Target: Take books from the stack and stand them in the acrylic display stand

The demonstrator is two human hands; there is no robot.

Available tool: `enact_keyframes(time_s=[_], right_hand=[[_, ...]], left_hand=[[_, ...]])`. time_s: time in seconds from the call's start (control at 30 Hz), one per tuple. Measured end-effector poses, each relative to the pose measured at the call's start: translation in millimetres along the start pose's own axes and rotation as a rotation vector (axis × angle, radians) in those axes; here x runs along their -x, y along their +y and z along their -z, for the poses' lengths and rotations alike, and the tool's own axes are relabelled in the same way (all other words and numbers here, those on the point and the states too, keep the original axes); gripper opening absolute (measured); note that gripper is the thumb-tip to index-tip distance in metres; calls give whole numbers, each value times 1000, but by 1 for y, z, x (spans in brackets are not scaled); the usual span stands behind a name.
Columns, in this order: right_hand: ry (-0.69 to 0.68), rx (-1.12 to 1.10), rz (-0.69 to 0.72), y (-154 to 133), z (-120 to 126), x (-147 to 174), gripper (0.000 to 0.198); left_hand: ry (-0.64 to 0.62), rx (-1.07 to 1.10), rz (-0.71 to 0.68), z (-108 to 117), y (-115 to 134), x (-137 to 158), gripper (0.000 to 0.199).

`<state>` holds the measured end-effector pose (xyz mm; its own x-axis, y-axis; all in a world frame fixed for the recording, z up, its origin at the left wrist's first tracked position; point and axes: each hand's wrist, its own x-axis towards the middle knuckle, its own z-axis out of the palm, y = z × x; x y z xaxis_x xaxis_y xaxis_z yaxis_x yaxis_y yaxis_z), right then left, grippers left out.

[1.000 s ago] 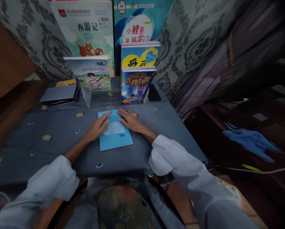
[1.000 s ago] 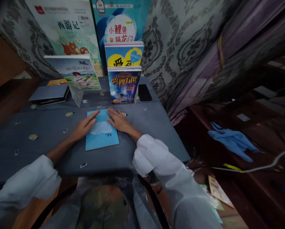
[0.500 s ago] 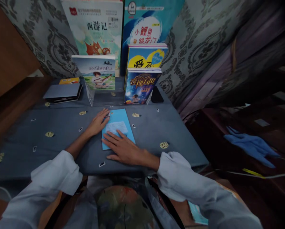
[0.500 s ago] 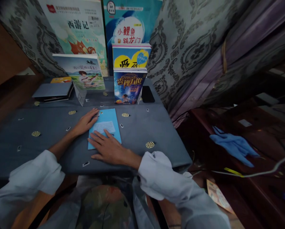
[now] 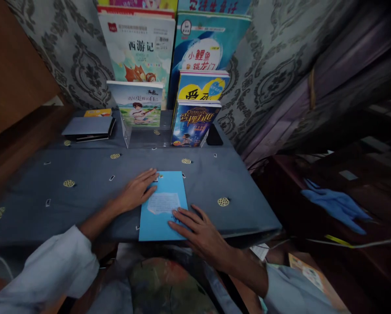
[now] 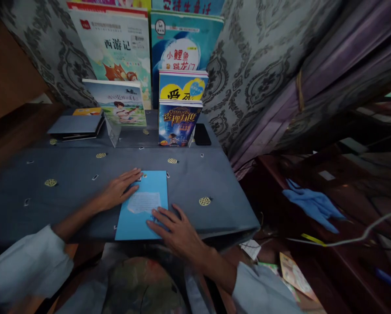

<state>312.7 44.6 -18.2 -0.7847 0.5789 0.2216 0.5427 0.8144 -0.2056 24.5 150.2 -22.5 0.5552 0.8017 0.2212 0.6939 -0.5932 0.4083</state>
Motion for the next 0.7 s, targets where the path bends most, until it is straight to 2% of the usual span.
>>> enact_keyframes(time_s=[0.13,0.2,0.27,0.3,0.37,0.47,0.57,0.63,0.7], right_hand=[[211,-126,136,-3,7,5,45],[292,-240,195,-5,21,-4,44],[357,-364,193,-5,38,-19,40],[386,-417,158,-4,46,-27,36],[475,-485,1,4,57,-44,25],[628,-548,-302,26,58,-71,24],[668,-646,-459,53,43,-94,28],[644,-658,-496,68,32,-105,31],[617,-655,-506,78,25,-113,33]], left_hand=[[-43,33,6,7,20,17,52],[-81,98,19,15,24,19,53],[-122,218,31,23,22,18,54],[-131,300,46,26,21,17,56],[-116,505,105,28,16,15,65],[25,778,221,20,10,12,81],[177,831,278,10,8,3,74],[254,807,275,8,7,-7,64],[299,792,243,9,5,-18,62]])
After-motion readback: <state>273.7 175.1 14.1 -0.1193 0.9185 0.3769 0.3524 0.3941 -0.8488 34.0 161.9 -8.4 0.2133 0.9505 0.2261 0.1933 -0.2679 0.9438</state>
